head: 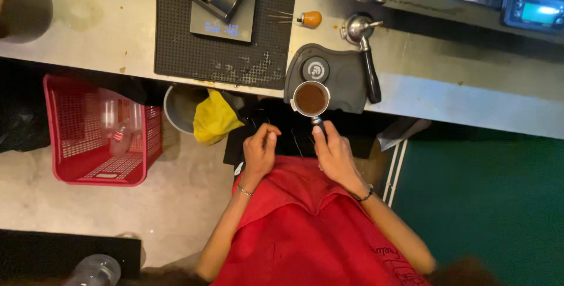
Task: The person prepares espresso by dosing coffee grounds into a portafilter, tamping the grounds, and locking the portafilter into the espresso machine. They then brew the espresso into a metal pitcher placed on a digital scale, remove the portafilter, and wipe the machine's drip tray with a cloth.
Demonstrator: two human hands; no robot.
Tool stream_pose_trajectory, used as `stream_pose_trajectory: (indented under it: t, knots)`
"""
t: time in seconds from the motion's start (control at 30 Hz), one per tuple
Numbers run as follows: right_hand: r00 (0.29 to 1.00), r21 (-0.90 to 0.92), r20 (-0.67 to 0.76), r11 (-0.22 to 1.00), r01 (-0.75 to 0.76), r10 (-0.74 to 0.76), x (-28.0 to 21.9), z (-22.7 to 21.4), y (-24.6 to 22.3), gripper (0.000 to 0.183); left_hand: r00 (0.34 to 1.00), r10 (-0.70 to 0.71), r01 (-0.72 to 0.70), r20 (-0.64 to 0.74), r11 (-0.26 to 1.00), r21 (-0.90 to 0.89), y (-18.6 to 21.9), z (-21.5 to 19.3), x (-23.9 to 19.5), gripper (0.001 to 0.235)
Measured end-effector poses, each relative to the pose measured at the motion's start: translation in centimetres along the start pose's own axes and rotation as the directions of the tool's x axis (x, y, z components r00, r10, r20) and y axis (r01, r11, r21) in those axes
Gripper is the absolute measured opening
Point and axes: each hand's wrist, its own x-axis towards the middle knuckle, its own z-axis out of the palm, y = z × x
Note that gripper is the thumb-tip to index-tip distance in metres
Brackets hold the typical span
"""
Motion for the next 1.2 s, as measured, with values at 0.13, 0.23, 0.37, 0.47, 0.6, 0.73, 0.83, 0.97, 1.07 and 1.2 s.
stream_pose_trajectory:
  t: [0.13,0.23,0.37,0.47,0.6,0.73,0.83,0.97,1.07,1.2]
  knots:
    - [0.998,0.03,-0.063,1.0,0.008,-0.006,0.2,2.3,5.1,0.038,0.984,-0.157,0.144,0.086,0.979,0.144,1.3,-0.4,-1.8,0.016]
    - [0.997,-0.04,-0.063,0.998,-0.054,0.052,0.2,3.2,5.0,0.046,0.949,-0.247,0.215,0.195,0.961,0.172,1.3,-0.7,-1.9,0.012]
    - [0.989,-0.05,-0.127,0.996,-0.077,0.07,0.9,4.4,7.1,0.045,0.837,-0.357,0.298,0.415,0.933,0.202,0.5,-0.5,-1.4,0.021]
    - [0.987,-0.073,-0.141,0.993,-0.09,0.079,1.9,5.7,7.7,0.048,0.603,-0.419,0.548,0.679,0.836,0.03,-2.4,0.9,-1.8,0.056]
    - [0.98,-0.044,-0.137,0.987,-0.155,0.148,1.8,5.8,6.2,0.054,0.395,-0.28,0.693,0.875,0.716,-0.083,-2.9,4.0,-1.6,0.09]
    - [0.994,-0.385,-0.104,0.921,-0.066,0.028,2.5,3.5,5.3,0.04,0.338,-0.519,0.922,0.785,0.349,-0.166,-9.0,11.1,-4.6,0.053]
    - [0.978,-0.565,-0.207,0.815,-0.132,0.015,3.2,-1.1,1.9,0.03,0.26,-0.644,0.965,0.719,0.19,-0.178,-7.2,11.0,-3.8,0.027]
    - [0.751,-0.611,-0.267,0.708,0.353,-0.604,6.4,-4.5,-5.9,0.011,0.265,-0.628,0.963,0.732,0.207,-0.172,-6.1,10.2,-2.8,0.033]
    - [0.786,-0.666,-0.101,0.628,0.402,-0.61,13.8,-4.4,-7.1,0.041,0.225,-0.607,0.974,0.762,0.16,-0.161,-3.0,8.3,-1.3,0.042]
    - [0.857,-0.776,0.012,0.535,0.333,-0.515,18.9,-4.1,-7.4,0.034,0.195,-0.606,0.978,0.771,0.18,-0.106,-3.4,8.1,-1.0,0.041]
